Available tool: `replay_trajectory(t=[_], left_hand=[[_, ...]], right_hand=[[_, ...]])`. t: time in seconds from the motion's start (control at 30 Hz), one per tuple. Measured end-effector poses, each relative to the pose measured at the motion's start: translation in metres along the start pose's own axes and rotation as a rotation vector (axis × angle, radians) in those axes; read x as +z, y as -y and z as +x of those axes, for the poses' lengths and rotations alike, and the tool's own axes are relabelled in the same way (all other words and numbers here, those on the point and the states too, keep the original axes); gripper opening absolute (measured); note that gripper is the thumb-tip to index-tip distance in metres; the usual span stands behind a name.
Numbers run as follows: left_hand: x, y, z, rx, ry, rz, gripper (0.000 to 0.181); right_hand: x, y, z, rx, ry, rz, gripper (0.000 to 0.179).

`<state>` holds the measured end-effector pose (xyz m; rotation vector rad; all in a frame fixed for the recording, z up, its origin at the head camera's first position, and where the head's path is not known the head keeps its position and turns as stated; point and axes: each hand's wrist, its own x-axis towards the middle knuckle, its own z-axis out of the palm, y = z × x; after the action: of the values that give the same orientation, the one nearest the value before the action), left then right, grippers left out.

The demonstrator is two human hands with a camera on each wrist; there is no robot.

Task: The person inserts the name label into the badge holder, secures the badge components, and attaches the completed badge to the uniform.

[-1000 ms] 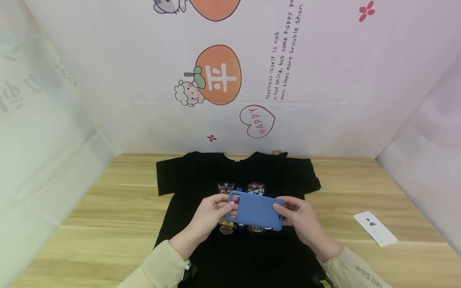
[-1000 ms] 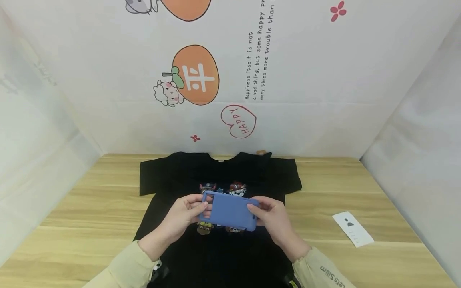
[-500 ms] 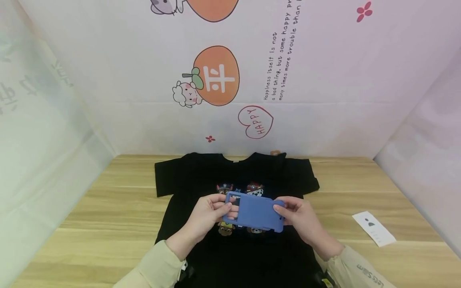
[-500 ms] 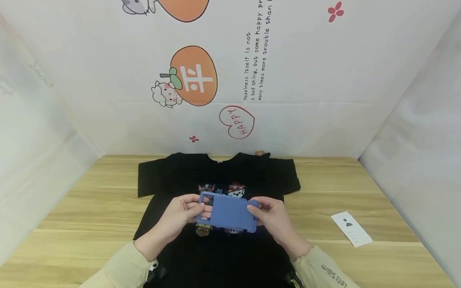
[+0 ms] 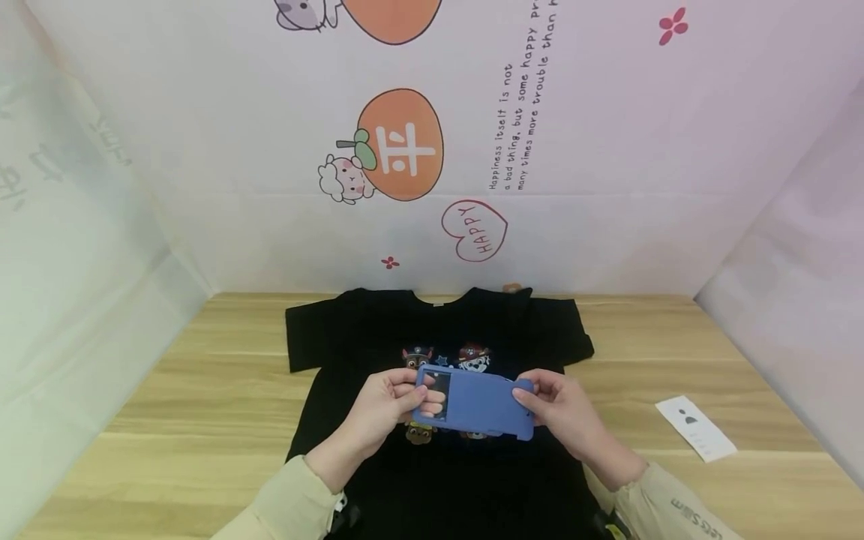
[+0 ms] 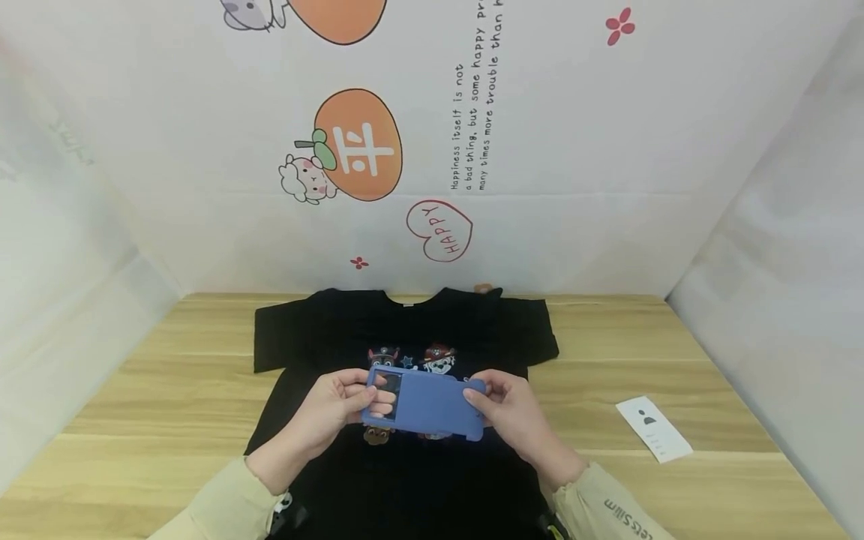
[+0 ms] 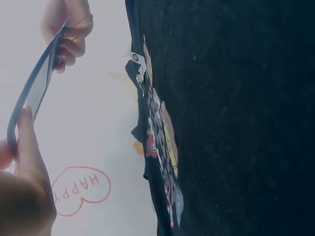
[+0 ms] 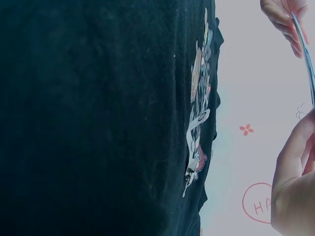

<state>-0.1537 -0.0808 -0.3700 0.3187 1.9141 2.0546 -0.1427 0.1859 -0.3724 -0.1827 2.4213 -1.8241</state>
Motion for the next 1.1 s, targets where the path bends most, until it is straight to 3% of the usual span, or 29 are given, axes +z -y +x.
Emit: replay_trajectory(t=[1.1], left_hand=[[-0.007,0.002,-0.003,-0.007,-0.025,0.027,0.031]], right_hand=[[-0.011,-0.008,-0.003,0.037,-0.012,-0.062,0.022]])
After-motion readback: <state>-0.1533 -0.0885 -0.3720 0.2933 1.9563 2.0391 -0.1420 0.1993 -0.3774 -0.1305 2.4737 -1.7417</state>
